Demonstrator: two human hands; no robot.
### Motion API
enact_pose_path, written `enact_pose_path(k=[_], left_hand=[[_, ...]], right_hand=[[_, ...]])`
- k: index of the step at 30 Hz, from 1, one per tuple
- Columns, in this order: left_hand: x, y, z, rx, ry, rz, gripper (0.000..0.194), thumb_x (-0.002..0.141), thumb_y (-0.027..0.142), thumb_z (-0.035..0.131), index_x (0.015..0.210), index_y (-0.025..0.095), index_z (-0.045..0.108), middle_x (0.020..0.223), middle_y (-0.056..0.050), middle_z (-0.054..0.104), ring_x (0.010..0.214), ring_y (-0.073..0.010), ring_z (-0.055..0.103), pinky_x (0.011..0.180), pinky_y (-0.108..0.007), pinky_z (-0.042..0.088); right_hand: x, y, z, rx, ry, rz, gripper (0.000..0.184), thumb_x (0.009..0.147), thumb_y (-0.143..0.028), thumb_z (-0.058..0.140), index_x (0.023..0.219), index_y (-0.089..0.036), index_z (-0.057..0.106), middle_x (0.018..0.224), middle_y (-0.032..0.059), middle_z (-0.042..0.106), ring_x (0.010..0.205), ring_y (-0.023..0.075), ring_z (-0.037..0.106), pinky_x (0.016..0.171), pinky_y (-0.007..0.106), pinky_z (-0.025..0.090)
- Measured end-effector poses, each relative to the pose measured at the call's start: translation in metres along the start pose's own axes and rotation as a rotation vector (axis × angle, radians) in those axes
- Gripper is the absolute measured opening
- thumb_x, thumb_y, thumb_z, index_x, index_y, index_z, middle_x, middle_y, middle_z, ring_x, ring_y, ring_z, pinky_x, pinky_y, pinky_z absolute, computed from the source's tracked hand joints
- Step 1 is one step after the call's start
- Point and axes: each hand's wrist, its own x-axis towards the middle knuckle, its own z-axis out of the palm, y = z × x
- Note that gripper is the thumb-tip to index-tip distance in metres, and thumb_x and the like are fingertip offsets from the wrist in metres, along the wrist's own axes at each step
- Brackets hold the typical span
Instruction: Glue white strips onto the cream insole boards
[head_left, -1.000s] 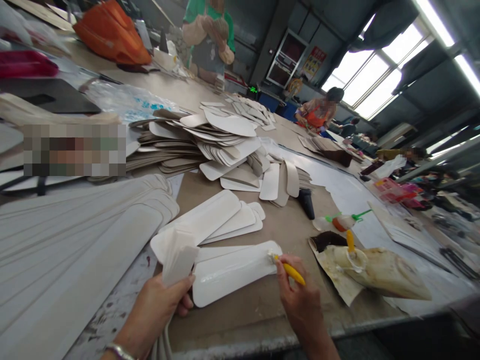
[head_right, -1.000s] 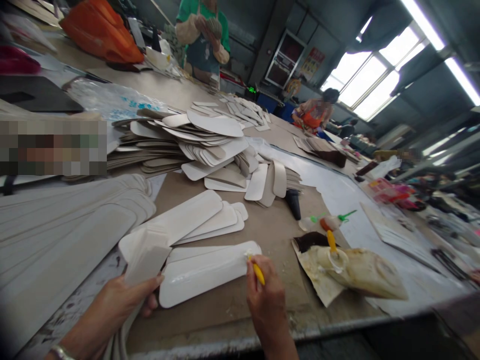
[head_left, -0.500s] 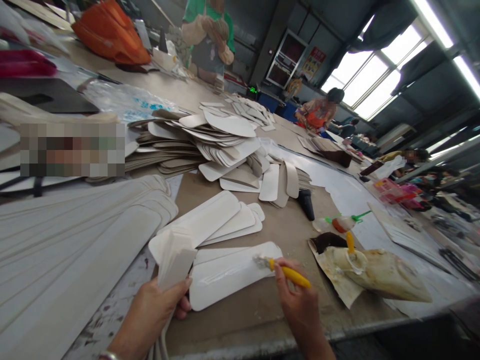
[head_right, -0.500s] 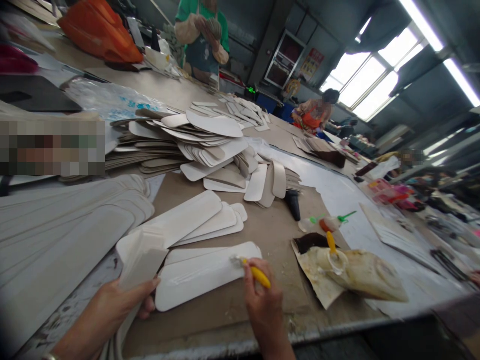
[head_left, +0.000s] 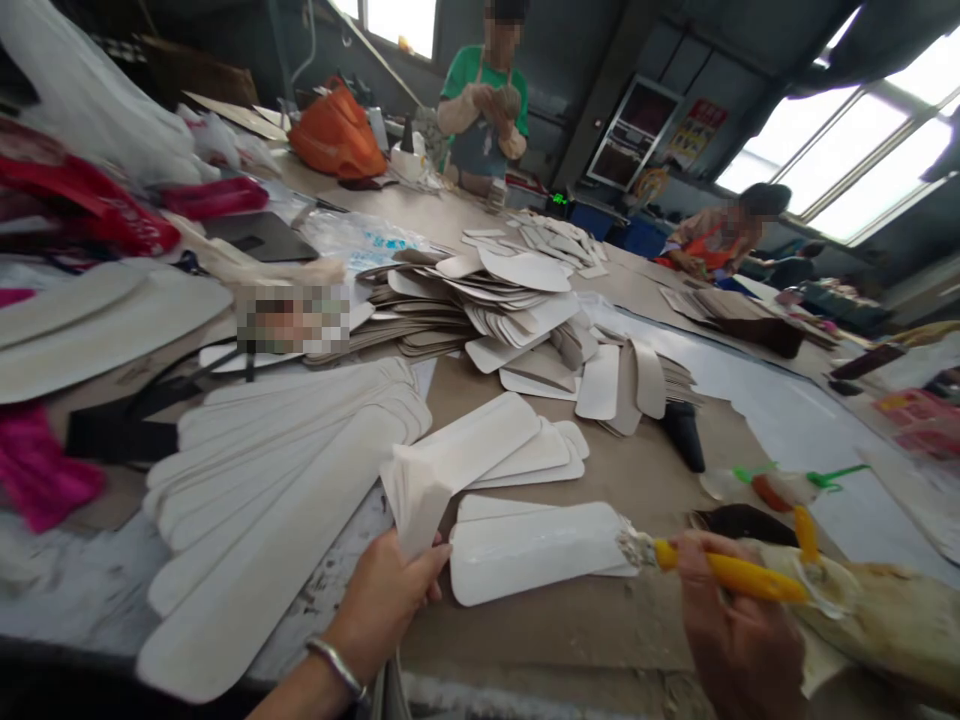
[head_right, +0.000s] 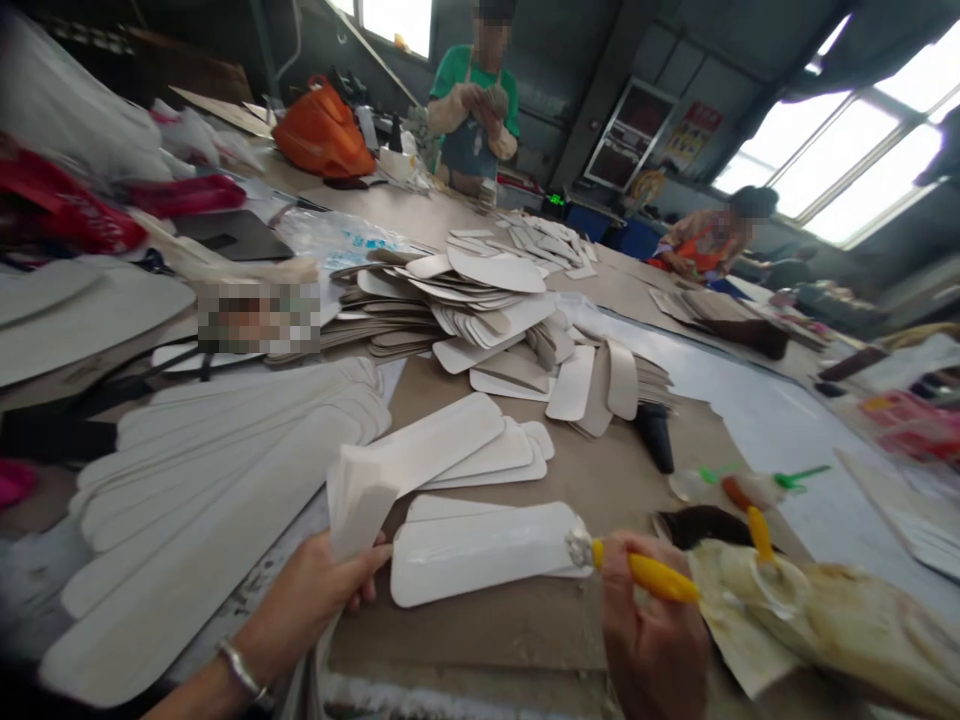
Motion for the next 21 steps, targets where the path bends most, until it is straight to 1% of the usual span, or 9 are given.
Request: enact_pose_path(k=[3,6,8,10,13,14,15,19,21], left_hand=[[-0.010,0.005,-0.005,-0.046,-0.018,0.016,0.029,0.066,0.042,0.057,0.055,0.015,0.059,0.039,0.000,0.054,0.041,-0.0127,0.047,0.047,-0.024,0.037],[-0.023,0.015,-0.005,-0.248,-0.165,-0.066,0.032,0.067,0.043,0.059,0.054,0.013,0.061,0.041,0.000,0.054,0.041,-0.0093,0.045,0.046,-0.021,0.035],[-0.031,0.020,-0.003,-0.358,-0.257,-0.110,0.032,0.067,0.042,0.063,0.057,0.012,0.063,0.043,-0.001,0.056,0.042,-0.0079,0.045,0.047,-0.020,0.035],[-0.037,0.023,0.002,-0.416,-0.307,-0.119,0.031,0.064,0.041,0.066,0.060,0.011,0.065,0.046,-0.002,0.058,0.042,-0.0082,0.048,0.046,-0.020,0.036],[-0.041,0.024,0.008,-0.455,-0.351,-0.115,0.029,0.056,0.039,0.072,0.061,0.011,0.065,0.050,-0.002,0.061,0.042,-0.0108,0.052,0.043,-0.022,0.038],[-0.042,0.023,0.010,-0.455,-0.364,-0.112,0.028,0.055,0.037,0.073,0.060,0.011,0.065,0.050,-0.002,0.061,0.041,-0.0115,0.052,0.042,-0.022,0.039],[-0.042,0.023,0.010,-0.450,-0.371,-0.108,0.026,0.055,0.036,0.073,0.059,0.011,0.065,0.048,-0.002,0.061,0.041,-0.0118,0.052,0.042,-0.023,0.040],[-0.043,0.025,0.007,-0.463,-0.340,-0.141,0.024,0.059,0.035,0.070,0.062,0.012,0.066,0.053,-0.004,0.066,0.045,-0.0139,0.056,0.047,-0.025,0.046],[-0.044,0.026,0.006,-0.499,-0.316,-0.176,0.027,0.058,0.036,0.072,0.067,0.011,0.067,0.060,-0.006,0.068,0.052,-0.0169,0.060,0.053,-0.027,0.050]], right_hand=[[0.003,-0.023,-0.002,0.175,-0.098,0.006,0.030,0.085,-0.045,0.040,0.079,-0.021,0.056,0.079,0.0060,0.061,0.077,0.0212,0.058,0.068,0.032,0.044],[-0.001,-0.059,0.006,0.408,-0.286,0.063,0.026,0.086,-0.043,0.042,0.078,-0.021,0.054,0.063,0.0004,0.055,0.061,0.0161,0.055,0.057,0.026,0.042],[-0.007,-0.082,0.017,0.567,-0.436,0.111,0.024,0.083,-0.042,0.047,0.077,-0.020,0.056,0.058,-0.0022,0.051,0.054,0.0133,0.051,0.052,0.024,0.041],[-0.015,-0.101,0.029,0.741,-0.627,0.184,0.024,0.076,-0.043,0.056,0.072,-0.020,0.055,0.056,-0.0034,0.051,0.050,0.0120,0.049,0.049,0.022,0.040],[-0.025,-0.115,0.043,0.984,-0.899,0.400,0.029,0.071,-0.047,0.060,0.066,-0.021,0.046,0.046,-0.0069,0.046,0.039,0.0109,0.044,0.039,0.022,0.035],[-0.028,-0.117,0.045,1.020,-0.926,0.449,0.031,0.071,-0.048,0.059,0.065,-0.021,0.044,0.044,-0.0078,0.043,0.037,0.0104,0.042,0.038,0.021,0.033],[-0.030,-0.117,0.047,1.026,-0.913,0.460,0.031,0.072,-0.048,0.058,0.064,-0.021,0.043,0.044,-0.0079,0.042,0.038,0.0100,0.041,0.038,0.021,0.033],[-0.033,-0.110,0.047,0.902,-0.696,0.305,0.031,0.075,-0.043,0.057,0.057,-0.019,0.047,0.051,-0.0062,0.039,0.048,0.0092,0.038,0.046,0.020,0.034],[-0.032,-0.106,0.047,0.855,-0.651,0.280,0.031,0.075,-0.042,0.057,0.056,-0.019,0.048,0.051,-0.0058,0.039,0.049,0.0096,0.037,0.047,0.021,0.034]])
